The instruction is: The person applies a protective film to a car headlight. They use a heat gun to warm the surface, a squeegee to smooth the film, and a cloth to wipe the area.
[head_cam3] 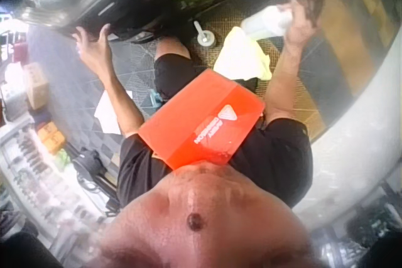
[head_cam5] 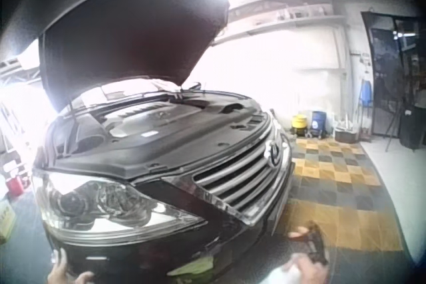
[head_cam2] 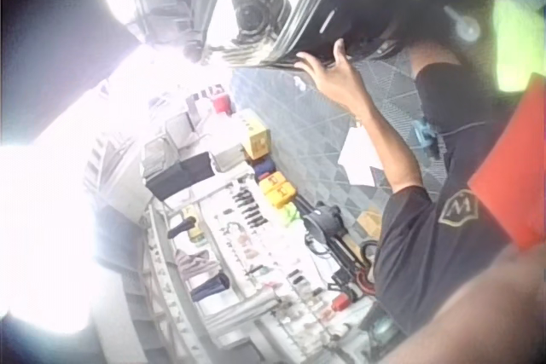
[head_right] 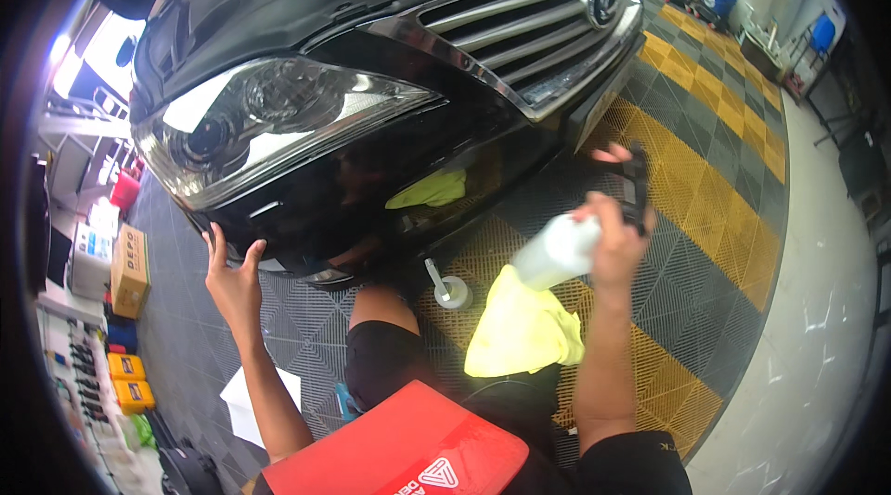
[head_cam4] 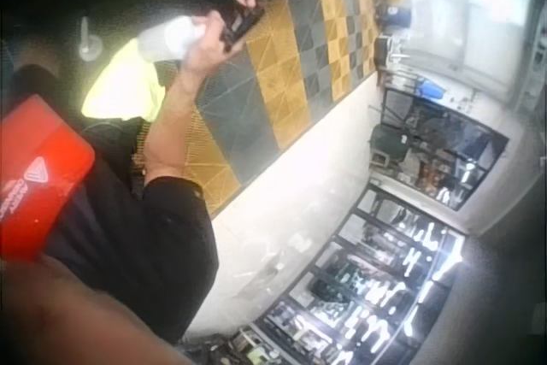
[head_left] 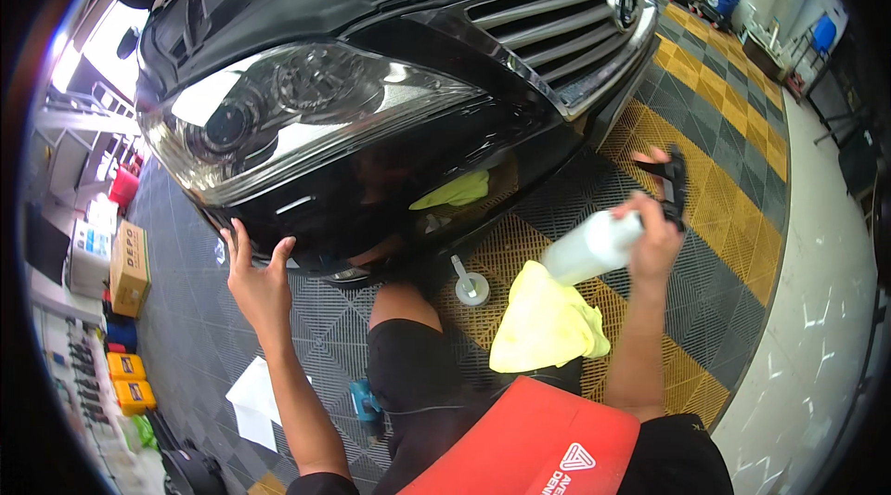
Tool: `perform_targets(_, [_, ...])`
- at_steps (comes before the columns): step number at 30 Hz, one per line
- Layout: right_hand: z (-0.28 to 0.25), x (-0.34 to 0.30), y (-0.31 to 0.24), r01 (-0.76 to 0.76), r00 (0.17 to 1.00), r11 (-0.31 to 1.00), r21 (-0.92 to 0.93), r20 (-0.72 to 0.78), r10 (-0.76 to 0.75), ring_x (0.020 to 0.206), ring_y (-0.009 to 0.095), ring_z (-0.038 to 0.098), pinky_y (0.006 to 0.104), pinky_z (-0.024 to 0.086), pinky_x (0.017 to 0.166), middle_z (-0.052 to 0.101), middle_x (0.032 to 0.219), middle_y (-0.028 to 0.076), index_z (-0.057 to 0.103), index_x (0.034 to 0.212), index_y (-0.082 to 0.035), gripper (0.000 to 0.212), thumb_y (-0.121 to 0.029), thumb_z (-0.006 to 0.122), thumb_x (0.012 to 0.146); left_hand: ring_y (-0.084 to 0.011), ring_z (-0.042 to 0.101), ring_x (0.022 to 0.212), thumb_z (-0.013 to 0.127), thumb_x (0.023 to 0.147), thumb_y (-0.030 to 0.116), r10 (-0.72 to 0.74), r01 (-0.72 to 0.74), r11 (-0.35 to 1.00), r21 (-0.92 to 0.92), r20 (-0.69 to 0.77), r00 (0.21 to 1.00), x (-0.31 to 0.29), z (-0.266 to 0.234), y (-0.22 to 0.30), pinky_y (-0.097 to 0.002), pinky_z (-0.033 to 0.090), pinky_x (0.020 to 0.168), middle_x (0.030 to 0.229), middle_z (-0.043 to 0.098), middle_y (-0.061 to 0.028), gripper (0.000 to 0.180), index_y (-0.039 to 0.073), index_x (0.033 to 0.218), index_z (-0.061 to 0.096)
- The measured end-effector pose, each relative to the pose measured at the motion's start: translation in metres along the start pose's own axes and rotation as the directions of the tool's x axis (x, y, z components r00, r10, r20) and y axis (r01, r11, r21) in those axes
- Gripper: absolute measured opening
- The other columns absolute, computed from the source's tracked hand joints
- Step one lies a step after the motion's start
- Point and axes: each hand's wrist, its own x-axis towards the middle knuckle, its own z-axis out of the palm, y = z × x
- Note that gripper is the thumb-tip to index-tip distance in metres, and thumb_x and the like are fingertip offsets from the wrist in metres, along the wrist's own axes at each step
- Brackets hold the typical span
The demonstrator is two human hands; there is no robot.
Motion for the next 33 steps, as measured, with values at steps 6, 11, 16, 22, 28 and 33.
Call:
perform_targets(6, [-0.095,0.012,0.156,0.135,0.979,0.815,-0.564,-0.049,-0.196,0.088,0.018,0.065,0.0328,0.054,0.082,0.067,0.109,0.012,0.055,0.139,0.006,0.048,-0.014,0.07,0.098,-0.0421,0.062,0.127,0.09,0.078,0.038,-0.022,0.022,0.999,-0.034,0.01,1.0,0.004,0.003,0.009,-0.0389,0.053,0.097,0.152,0.048,-0.031,0.085,0.005,0.148,0.056])
perform_targets(11, [-0.138,-0.044,0.213,-0.18,0.984,0.69,-0.701,-0.135,0.12,0.088,0.019,0.064,0.0353,0.053,0.086,0.067,0.093,0.008,0.042,0.15,0.005,0.074,-0.02,0.079,0.092,-0.0417,0.049,0.141,0.089,0.079,0.035,-0.058,0.06,0.997,-0.051,0.039,0.998,0.004,0.002,0.006,-0.0443,0.046,0.11,0.155,0.045,-0.0299,0.086,0.006,0.151,0.052])
perform_targets(16, [-0.157,-0.073,0.169,-0.172,0.809,0.248,-0.953,0.007,0.587,0.134,0.039,0.056,0.0449,0.046,0.111,0.056,0.143,0.027,0.024,0.161,0.005,0.112,-0.021,0.09,0.074,-0.0416,0.05,0.14,0.089,0.079,0.036,-0.036,0.037,0.999,-0.032,0.038,0.999,0.001,0.002,0.003,-0.0418,0.048,0.107,0.155,0.045,-0.0297,0.088,0.006,0.152,0.051])
perform_targets(22, [0.042,-0.09,-0.145,0.315,0.917,0.896,-0.314,0.344,-0.202,0.128,0.034,0.062,0.0466,0.051,0.103,0.062,0.14,0.02,0.054,0.146,-0.001,0.086,-0.018,0.088,0.068,-0.0414,0.05,0.14,0.088,0.081,0.036,-0.043,0.045,0.998,-0.047,0.043,0.998,-0.001,0.004,0.003,-0.0422,0.047,0.109,0.155,0.045,-0.0294,0.086,0.007,0.153,0.051])
perform_targets(28, [0.134,-0.074,-0.184,0.657,0.472,0.741,0.14,0.691,-0.548,0.074,0.025,0.071,0.0349,0.055,0.061,0.073,0.09,0.011,0.071,0.093,-0.004,0.018,-0.016,0.075,0.081,-0.0484,0.05,0.136,0.086,0.082,0.042,0.059,-0.059,0.997,0.045,0.002,0.998,0.002,0.001,-0.008,-0.0462,0.049,0.106,0.152,0.047,-0.0314,0.083,0.007,0.15,0.054])
perform_targets(33, [0.24,0.013,-0.073,0.26,0.956,0.964,0.049,0.125,-0.264,0.073,0.025,0.075,0.0372,0.056,0.067,0.074,0.081,0.016,0.07,0.103,0.002,0.019,-0.014,0.072,0.093,-0.0463,0.049,0.139,0.083,0.085,0.045,0.042,-0.043,0.999,0.033,0.027,0.999,0.002,0.005,0.004,-0.0455,0.048,0.108,0.155,0.045,-0.0307,0.084,0.007,0.153,0.05])
